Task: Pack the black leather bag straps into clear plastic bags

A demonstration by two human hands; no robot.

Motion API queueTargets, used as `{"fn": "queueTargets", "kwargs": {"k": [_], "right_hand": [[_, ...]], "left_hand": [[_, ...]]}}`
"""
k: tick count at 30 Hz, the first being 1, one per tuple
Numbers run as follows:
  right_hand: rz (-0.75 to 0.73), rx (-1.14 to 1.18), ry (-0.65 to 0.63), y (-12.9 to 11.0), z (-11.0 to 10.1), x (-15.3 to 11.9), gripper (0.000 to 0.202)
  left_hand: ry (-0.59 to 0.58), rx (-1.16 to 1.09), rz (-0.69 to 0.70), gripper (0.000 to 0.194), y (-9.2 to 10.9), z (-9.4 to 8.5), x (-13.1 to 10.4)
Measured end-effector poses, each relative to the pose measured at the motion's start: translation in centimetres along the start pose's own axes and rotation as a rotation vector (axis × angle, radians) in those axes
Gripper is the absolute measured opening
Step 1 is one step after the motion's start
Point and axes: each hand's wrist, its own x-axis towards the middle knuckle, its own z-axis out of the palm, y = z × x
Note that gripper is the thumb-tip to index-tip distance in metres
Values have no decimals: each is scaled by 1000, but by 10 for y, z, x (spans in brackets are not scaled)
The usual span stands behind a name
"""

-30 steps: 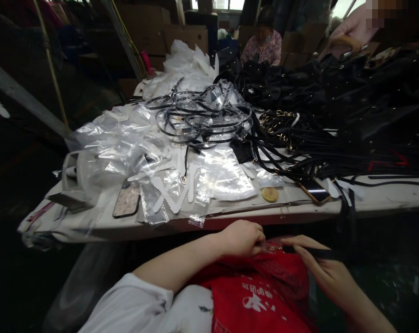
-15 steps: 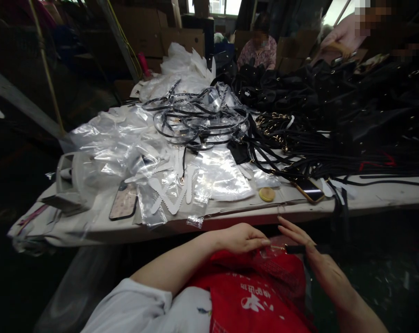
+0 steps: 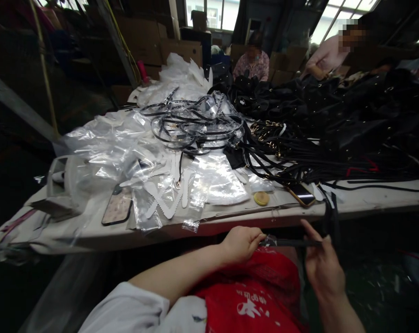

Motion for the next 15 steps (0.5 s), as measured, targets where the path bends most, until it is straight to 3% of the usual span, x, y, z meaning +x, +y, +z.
{"fn": "queueTargets", "kwargs": {"k": [2,4,9,12,15], "right_hand": [[-21,-35,122,4,-17,5,59],[-48,-114,114,2,-21,3,58],[-96,-227,-90,-15,21,-19,52],[-89,-231,-143,-15,42,-27,52],[50,-208,-292,-2,48,-34,59]], "left_hand": [[-17,36,22,40,-5,-7,1],[-34,63,47,41,-4,-10,3],[-44,-12,51,39,15,5,14],[-148,-313,-76,41,14,19,16],[-387,-698,-324,54,-4,39,2]]}}
